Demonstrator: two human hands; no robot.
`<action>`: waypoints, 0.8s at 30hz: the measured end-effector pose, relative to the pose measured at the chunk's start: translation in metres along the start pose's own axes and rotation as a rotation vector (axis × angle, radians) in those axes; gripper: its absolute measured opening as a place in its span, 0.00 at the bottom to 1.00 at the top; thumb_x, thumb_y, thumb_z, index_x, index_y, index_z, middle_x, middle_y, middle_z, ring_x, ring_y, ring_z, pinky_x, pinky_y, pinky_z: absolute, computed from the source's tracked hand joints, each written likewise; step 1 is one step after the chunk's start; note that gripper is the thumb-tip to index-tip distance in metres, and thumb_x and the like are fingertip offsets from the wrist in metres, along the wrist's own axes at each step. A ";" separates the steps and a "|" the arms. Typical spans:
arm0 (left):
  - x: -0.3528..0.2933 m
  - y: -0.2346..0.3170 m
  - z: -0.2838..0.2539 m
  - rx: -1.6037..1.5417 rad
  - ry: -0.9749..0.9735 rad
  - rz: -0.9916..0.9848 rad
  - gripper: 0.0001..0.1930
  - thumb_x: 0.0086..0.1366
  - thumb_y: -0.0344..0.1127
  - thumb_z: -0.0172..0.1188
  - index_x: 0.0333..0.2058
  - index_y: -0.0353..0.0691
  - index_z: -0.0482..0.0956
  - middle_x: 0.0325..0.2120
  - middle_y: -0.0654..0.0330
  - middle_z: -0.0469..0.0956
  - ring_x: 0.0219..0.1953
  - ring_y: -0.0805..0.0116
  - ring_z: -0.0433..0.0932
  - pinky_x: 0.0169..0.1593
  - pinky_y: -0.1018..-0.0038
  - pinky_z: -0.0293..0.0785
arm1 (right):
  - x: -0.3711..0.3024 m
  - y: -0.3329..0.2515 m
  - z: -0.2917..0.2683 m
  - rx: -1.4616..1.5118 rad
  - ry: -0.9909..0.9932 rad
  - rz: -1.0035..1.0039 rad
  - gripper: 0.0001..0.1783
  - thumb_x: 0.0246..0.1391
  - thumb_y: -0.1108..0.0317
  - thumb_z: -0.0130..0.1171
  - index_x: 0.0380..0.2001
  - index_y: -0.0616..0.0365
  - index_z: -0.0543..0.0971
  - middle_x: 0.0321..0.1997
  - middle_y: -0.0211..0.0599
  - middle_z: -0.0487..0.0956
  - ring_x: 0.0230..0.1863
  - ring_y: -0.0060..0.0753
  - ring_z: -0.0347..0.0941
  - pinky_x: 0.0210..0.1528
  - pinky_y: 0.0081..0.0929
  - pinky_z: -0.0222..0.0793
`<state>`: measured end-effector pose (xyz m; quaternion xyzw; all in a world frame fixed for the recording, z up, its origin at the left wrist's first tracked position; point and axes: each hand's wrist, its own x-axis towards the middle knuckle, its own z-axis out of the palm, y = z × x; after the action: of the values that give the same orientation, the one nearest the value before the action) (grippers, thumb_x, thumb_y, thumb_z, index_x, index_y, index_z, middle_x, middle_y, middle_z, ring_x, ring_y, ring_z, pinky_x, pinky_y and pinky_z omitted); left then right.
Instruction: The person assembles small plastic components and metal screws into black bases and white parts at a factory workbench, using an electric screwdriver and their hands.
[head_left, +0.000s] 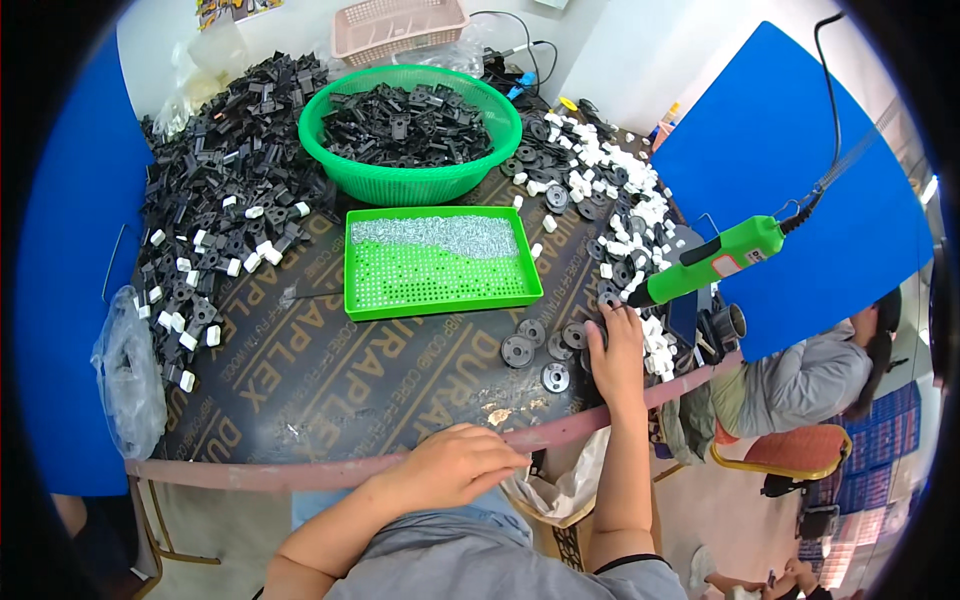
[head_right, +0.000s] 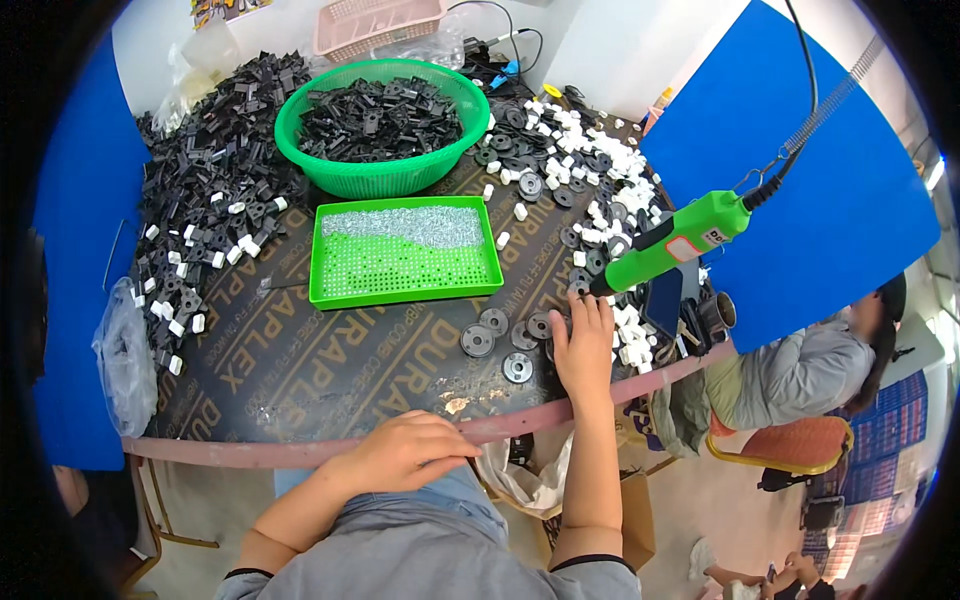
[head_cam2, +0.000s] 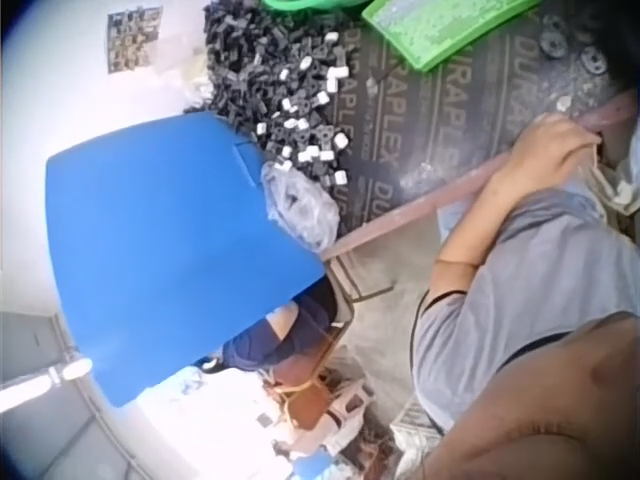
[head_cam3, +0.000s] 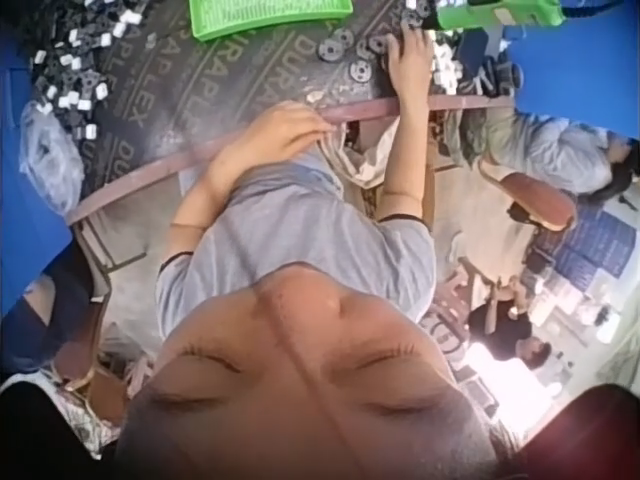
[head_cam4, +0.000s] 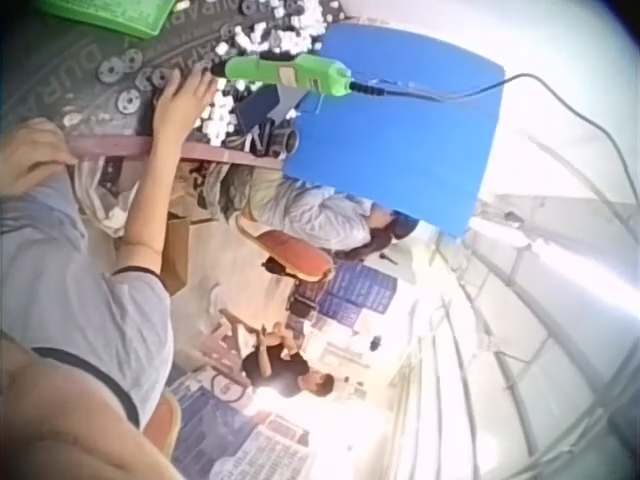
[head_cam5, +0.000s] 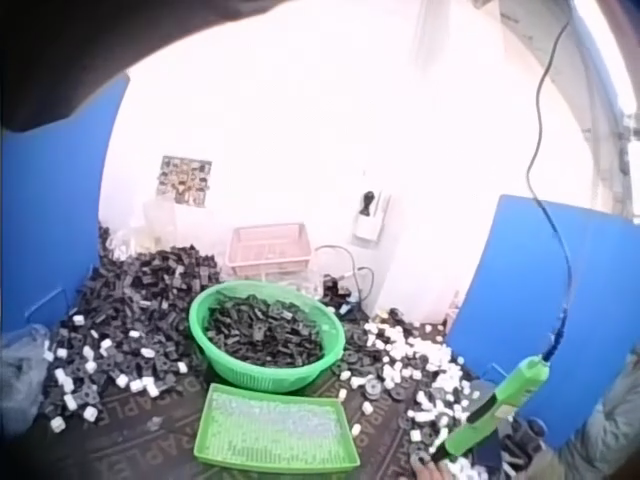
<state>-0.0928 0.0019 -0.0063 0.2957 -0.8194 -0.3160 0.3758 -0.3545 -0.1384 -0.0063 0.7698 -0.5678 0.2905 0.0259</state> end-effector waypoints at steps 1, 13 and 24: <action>-0.001 -0.001 -0.001 -0.002 -0.001 -0.015 0.12 0.63 0.34 0.63 0.46 0.46 0.83 0.39 0.63 0.83 0.44 0.61 0.80 0.48 0.65 0.75 | 0.001 -0.004 0.007 -0.039 0.056 -0.004 0.14 0.62 0.64 0.55 0.45 0.61 0.80 0.50 0.50 0.79 0.57 0.57 0.68 0.63 0.47 0.61; -0.038 0.006 -0.047 0.223 0.302 -0.029 0.12 0.63 0.33 0.62 0.46 0.44 0.81 0.41 0.60 0.81 0.46 0.58 0.78 0.50 0.62 0.74 | -0.007 0.032 0.021 0.026 -0.033 0.074 0.22 0.70 0.60 0.41 0.51 0.64 0.78 0.48 0.53 0.80 0.54 0.55 0.72 0.60 0.43 0.61; -0.155 -0.042 -0.253 1.105 0.600 -0.996 0.44 0.58 0.62 0.64 0.65 0.39 0.62 0.62 0.41 0.62 0.66 0.43 0.58 0.67 0.53 0.53 | -0.006 -0.011 0.016 0.201 0.017 -0.057 0.20 0.70 0.61 0.45 0.52 0.62 0.79 0.61 0.54 0.74 0.56 0.49 0.72 0.60 0.37 0.62</action>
<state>0.2055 0.0129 0.0268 0.8424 -0.4931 0.0978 0.1940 -0.3387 -0.1355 -0.0191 0.7817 -0.5137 0.3515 -0.0384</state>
